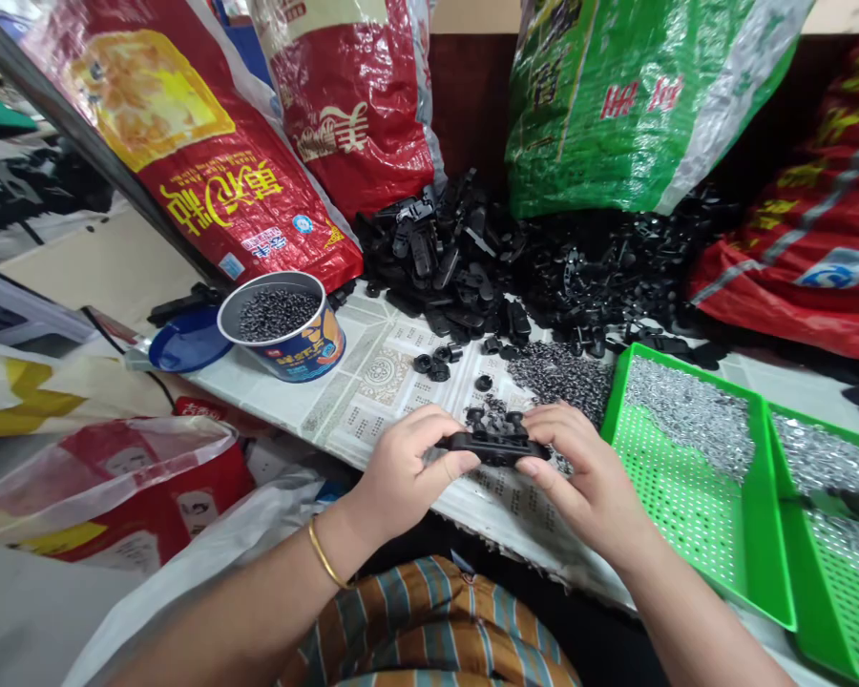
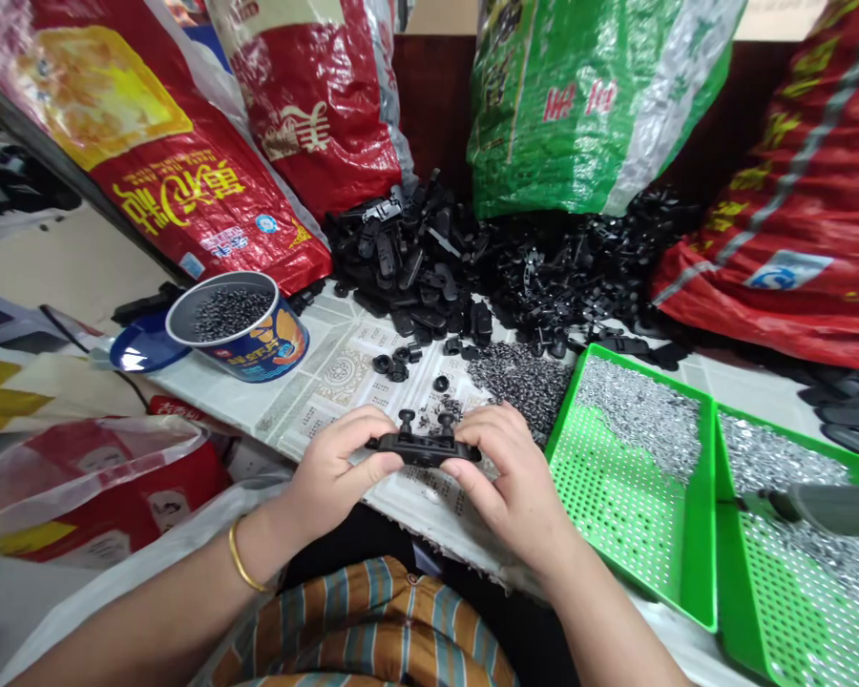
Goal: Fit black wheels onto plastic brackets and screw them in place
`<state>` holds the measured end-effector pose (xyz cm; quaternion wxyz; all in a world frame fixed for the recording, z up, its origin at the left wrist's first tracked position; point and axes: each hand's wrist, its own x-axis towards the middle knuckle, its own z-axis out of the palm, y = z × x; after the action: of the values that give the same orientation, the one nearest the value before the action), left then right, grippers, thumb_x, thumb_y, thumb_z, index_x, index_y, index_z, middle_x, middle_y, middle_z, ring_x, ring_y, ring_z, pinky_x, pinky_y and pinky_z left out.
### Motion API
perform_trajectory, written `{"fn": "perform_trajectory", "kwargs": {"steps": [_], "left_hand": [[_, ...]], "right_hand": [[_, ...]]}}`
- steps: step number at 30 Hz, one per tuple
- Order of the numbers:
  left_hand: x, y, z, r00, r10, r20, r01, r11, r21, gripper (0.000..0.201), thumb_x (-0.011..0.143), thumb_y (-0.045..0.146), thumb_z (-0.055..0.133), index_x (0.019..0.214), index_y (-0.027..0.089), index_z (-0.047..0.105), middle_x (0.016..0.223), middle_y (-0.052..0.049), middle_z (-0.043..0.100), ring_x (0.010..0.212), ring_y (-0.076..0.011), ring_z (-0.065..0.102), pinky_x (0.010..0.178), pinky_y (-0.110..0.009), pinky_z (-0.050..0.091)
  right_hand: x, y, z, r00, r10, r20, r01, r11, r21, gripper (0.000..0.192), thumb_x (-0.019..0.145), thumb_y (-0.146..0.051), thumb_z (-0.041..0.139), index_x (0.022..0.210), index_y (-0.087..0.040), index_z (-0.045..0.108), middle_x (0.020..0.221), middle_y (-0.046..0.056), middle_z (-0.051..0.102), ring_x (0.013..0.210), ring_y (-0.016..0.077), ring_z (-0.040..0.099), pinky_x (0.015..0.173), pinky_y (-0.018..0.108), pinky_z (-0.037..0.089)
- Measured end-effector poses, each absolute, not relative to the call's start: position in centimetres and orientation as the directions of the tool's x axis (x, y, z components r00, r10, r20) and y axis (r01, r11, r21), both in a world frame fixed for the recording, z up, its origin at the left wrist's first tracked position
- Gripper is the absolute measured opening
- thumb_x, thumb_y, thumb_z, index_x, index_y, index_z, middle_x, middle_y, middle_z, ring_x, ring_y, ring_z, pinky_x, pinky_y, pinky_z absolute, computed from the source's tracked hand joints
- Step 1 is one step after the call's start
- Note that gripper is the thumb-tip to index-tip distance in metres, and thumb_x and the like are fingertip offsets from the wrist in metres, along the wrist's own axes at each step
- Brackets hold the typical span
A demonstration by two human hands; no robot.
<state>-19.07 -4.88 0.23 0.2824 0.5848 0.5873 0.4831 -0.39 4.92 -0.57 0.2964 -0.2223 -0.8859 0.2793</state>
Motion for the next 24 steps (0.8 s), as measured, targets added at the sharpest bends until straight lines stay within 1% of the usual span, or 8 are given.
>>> {"fn": "perform_trajectory", "kwargs": {"steps": [5,9,10,14,18,20,22,24], "left_hand": [[-18.6,-5.0,0.3,-0.212,0.950,0.227,0.364,-0.139,0.921,0.005,0.080,0.023,0.057,0.082,0.019,0.059,0.081,-0.003,0.057,0.078,-0.0170,0.053,0.072,-0.028,0.040],[-18.4,-5.0,-0.3,-0.239,0.951,0.196,0.284,-0.124,0.951,0.005,0.081,0.021,0.055,0.077,0.018,0.056,0.078,-0.002,0.053,0.075,-0.0154,0.051,0.070,-0.027,0.039],[-18.3,-5.0,-0.4,-0.245,0.951,0.186,0.262,-0.120,0.958,0.005,0.081,0.021,0.055,0.077,0.018,0.056,0.078,-0.001,0.052,0.075,-0.0151,0.050,0.069,-0.026,0.039],[-17.8,-5.1,-0.9,-0.280,0.947,0.160,0.198,-0.105,0.974,0.002,0.081,0.021,0.055,0.083,0.020,0.055,0.079,0.001,0.049,0.073,-0.0127,0.047,0.066,-0.024,0.038],[-17.4,-5.1,-1.3,-0.295,0.939,0.179,0.140,-0.142,0.980,0.006,0.081,0.020,0.057,0.084,0.022,0.052,0.079,0.002,0.048,0.074,-0.0120,0.046,0.068,-0.023,0.037],[-17.3,-5.2,-1.4,-0.292,0.939,0.183,0.140,-0.147,0.979,0.006,0.081,0.020,0.057,0.083,0.021,0.051,0.081,0.001,0.047,0.077,-0.0124,0.046,0.069,-0.023,0.037],[-17.4,-5.2,-1.5,-0.271,0.953,0.138,0.150,-0.100,0.984,0.006,0.081,0.021,0.055,0.084,0.021,0.050,0.082,0.001,0.048,0.078,-0.0127,0.047,0.071,-0.024,0.038],[-17.5,-5.2,-1.2,-0.241,0.967,0.080,0.152,-0.044,0.987,0.014,0.081,0.022,0.055,0.094,0.022,0.048,0.088,-0.001,0.050,0.082,-0.0141,0.049,0.074,-0.026,0.040]], "right_hand": [[-0.4,4.9,-0.6,-0.711,0.572,0.409,0.193,0.718,-0.669,0.009,0.082,-0.028,0.054,0.088,-0.022,0.052,0.086,0.005,0.058,0.093,0.0227,0.052,0.089,0.043,0.037],[-0.5,4.8,-0.1,-0.751,0.542,0.378,0.218,0.742,-0.634,0.011,0.083,-0.030,0.053,0.089,-0.021,0.051,0.089,0.005,0.058,0.094,0.0224,0.051,0.096,0.048,0.028],[-0.6,4.8,0.0,-0.754,0.544,0.368,0.222,0.738,-0.637,0.011,0.083,-0.030,0.054,0.088,-0.021,0.050,0.089,0.005,0.057,0.092,0.0216,0.051,0.096,0.048,0.029],[-0.8,4.5,0.3,-0.703,0.613,0.362,0.181,0.645,-0.742,0.009,0.081,-0.028,0.057,0.082,-0.021,0.052,0.082,0.003,0.057,0.086,0.0194,0.051,0.082,0.039,0.040],[-0.7,4.2,0.4,-0.629,0.681,0.375,0.141,0.574,-0.807,0.010,0.077,-0.027,0.063,0.082,-0.021,0.055,0.084,0.002,0.059,0.093,0.0196,0.050,0.085,0.037,0.040],[-0.6,4.2,0.4,-0.633,0.678,0.373,0.133,0.570,-0.811,0.010,0.078,-0.025,0.063,0.083,-0.021,0.055,0.086,0.003,0.059,0.094,0.0194,0.050,0.085,0.036,0.040],[-0.4,4.2,0.5,-0.665,0.650,0.368,0.137,0.590,-0.796,0.008,0.079,-0.024,0.060,0.083,-0.020,0.055,0.084,0.004,0.058,0.091,0.0189,0.051,0.083,0.036,0.040],[-0.2,4.4,0.8,-0.699,0.618,0.360,0.157,0.624,-0.766,0.008,0.080,-0.024,0.058,0.081,-0.019,0.054,0.083,0.004,0.057,0.086,0.0182,0.051,0.083,0.037,0.039]]}}
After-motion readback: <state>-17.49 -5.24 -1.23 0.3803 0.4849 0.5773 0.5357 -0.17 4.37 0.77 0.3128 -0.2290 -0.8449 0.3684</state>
